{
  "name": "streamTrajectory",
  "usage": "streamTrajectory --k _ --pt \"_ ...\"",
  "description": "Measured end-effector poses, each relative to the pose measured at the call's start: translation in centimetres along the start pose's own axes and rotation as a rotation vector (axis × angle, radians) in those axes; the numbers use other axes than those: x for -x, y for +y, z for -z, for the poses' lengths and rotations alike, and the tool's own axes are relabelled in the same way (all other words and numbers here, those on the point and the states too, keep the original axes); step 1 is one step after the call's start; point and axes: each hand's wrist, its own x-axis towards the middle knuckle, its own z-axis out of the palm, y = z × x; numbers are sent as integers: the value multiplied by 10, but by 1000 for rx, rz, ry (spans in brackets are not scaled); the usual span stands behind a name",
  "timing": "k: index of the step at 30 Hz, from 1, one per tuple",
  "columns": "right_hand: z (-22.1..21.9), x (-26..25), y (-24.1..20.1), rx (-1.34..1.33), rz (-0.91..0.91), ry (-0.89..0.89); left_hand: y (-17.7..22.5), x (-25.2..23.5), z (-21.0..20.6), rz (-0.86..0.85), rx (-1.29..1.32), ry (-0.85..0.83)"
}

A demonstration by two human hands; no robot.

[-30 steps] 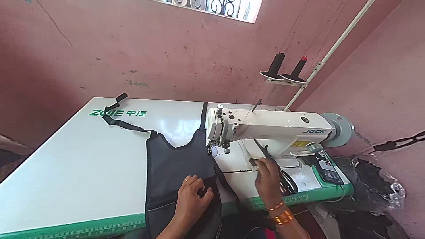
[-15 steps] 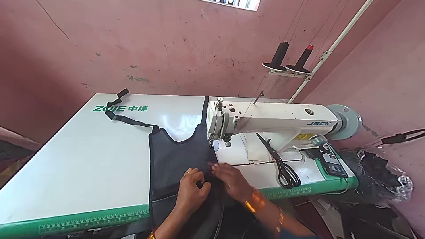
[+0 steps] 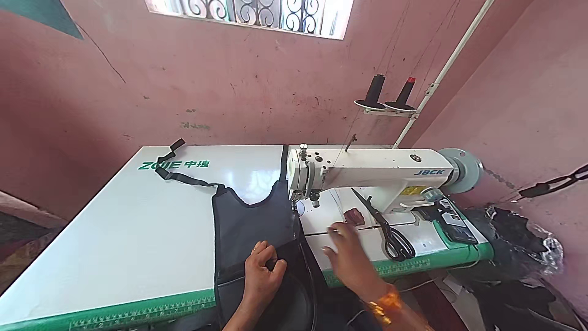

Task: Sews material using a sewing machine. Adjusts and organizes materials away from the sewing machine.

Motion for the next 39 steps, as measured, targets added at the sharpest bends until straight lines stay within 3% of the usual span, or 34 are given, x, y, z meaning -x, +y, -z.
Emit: streamTrajectory --k 2,4,6,8,11,14,16,18,20,22,26,31,39 --pt "-30 -17 -16 -187 -109 -158 9 -3 4 100 -23 -39" --pt "-51 -16 -23 -449 -184 -83 21 -13 15 218 -36 -186" --pt "-58 -5 -22 -723 -370 -45 31 -25 22 275 -118 -341" --pt "-59 8 -21 -857 -475 -34 41 -39 21 317 -260 -507" --pt "-67 21 -22 -695 -342 71 49 -55 1 384 -487 -695" --pt "-73 31 -27 -315 -69 136 50 -55 -10 373 -578 -697" --pt "-76 36 -28 -131 30 119 44 -46 -10 269 -558 -626" --pt "-69 39 -32 -22 26 -4 31 -38 -11 58 -509 -557" --pt "-63 39 -36 -3 -1 -77 18 -38 -12 -138 -452 -543" --pt "-63 40 -39 -69 -6 -65 13 -45 -8 -196 -416 -647" --pt "-63 42 -46 -314 -58 -62 15 -66 -1 -154 -426 -880" --pt "-69 30 -45 -272 -51 -75 1 -79 -5 -140 -398 -830" --pt "-72 -34 -27 -243 -46 8 -14 -133 -23 -1 -438 -824"
